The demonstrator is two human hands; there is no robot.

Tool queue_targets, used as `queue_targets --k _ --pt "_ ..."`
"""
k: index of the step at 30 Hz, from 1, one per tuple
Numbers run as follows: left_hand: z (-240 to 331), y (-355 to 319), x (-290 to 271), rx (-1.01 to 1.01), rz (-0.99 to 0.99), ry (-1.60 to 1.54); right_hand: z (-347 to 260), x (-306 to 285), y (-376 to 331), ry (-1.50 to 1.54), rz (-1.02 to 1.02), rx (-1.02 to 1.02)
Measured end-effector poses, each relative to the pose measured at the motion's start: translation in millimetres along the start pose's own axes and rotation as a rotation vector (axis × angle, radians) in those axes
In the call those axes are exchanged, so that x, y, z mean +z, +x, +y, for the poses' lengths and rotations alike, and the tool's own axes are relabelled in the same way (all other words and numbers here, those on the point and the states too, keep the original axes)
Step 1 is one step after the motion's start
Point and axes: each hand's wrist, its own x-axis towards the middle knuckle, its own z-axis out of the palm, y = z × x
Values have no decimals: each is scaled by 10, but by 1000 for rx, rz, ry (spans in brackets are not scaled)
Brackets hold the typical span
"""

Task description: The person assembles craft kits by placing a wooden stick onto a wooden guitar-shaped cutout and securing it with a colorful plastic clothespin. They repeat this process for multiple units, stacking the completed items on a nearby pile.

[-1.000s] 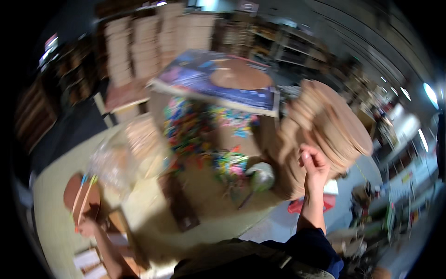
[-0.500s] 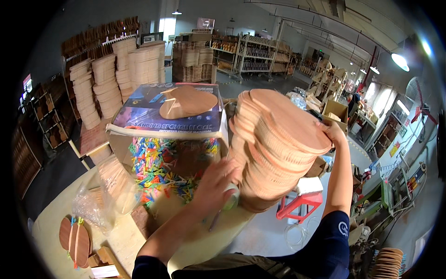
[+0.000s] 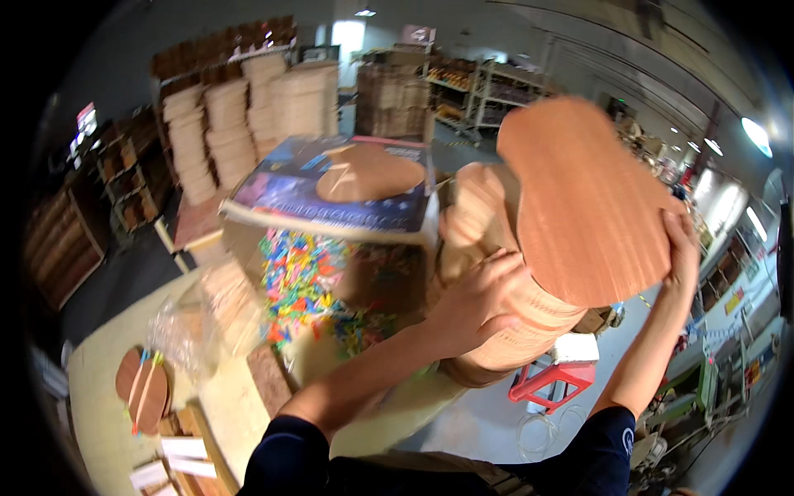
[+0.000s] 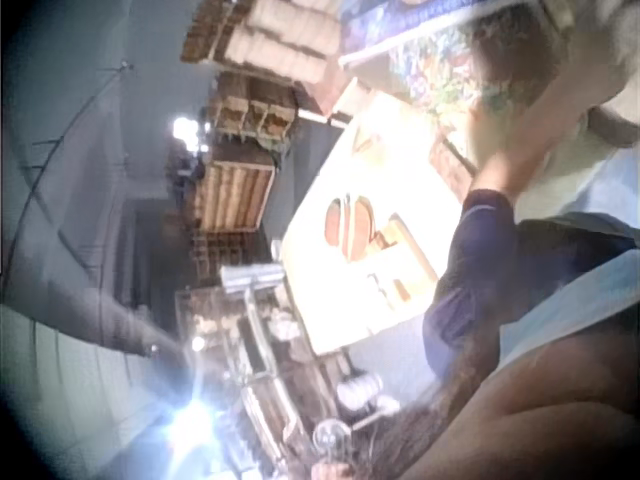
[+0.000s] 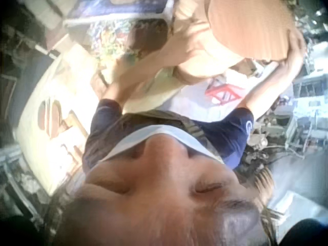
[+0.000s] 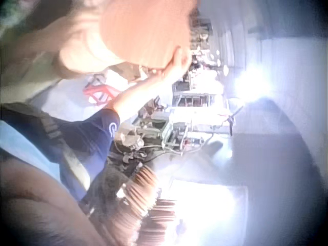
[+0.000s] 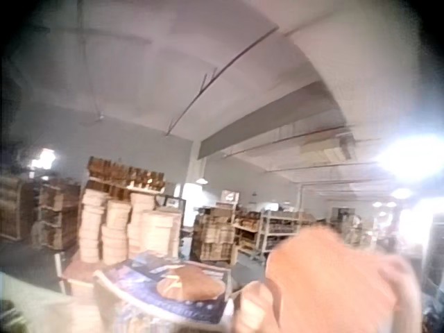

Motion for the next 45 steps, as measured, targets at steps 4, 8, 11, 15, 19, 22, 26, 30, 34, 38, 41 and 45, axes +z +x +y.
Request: queue_targets --k 4,8,11,15,19,22,26,30,34,38,41,45 --pt "171 -695 -258 -413 570 -837 -22 998 -917 59 -117 -119" --pt "350 -2099 -643 -852 707 -861 745 1497 -2248 -235 -214 141" --pt "658 -3366 -615 -1115 931 -415 1414 2048 -3103 25 -874 647" --pt "1252 -4438 -364 -1620 1198 -418 2206 2413 -4199 264 -1229 936" --pt "1272 -4940 -212 -1595 1245 -301 2403 2724 -4434 165 -1470 839" --pt "1188 -5051 -208 -1594 1272 -225 2590 3137 -4341 -147 -1433 812" --pt "1218 -4917 -292 -1522 1238 118 2850 3575 -4327 -344 -1263 -125" --pt "1454 -4925 -656 -1439 1212 484 3105 4176 -4301 -269 -1300 -482" --pt "1648 -5187 -882 -1411 1276 686 3148 4649 -4383 -519 -1367 -642" --pt "1750 -5322 -979 -1450 1378 763 3283 4972 -4419 -495 -1147 -881" --pt "1779 -5605 -876 -1344 1480 749 3304 5013 -4400 -492 -1502 -580" --pt "1665 -5489 -937 -1385 1408 770 3677 4995 -4525 -642 -1375 -637"
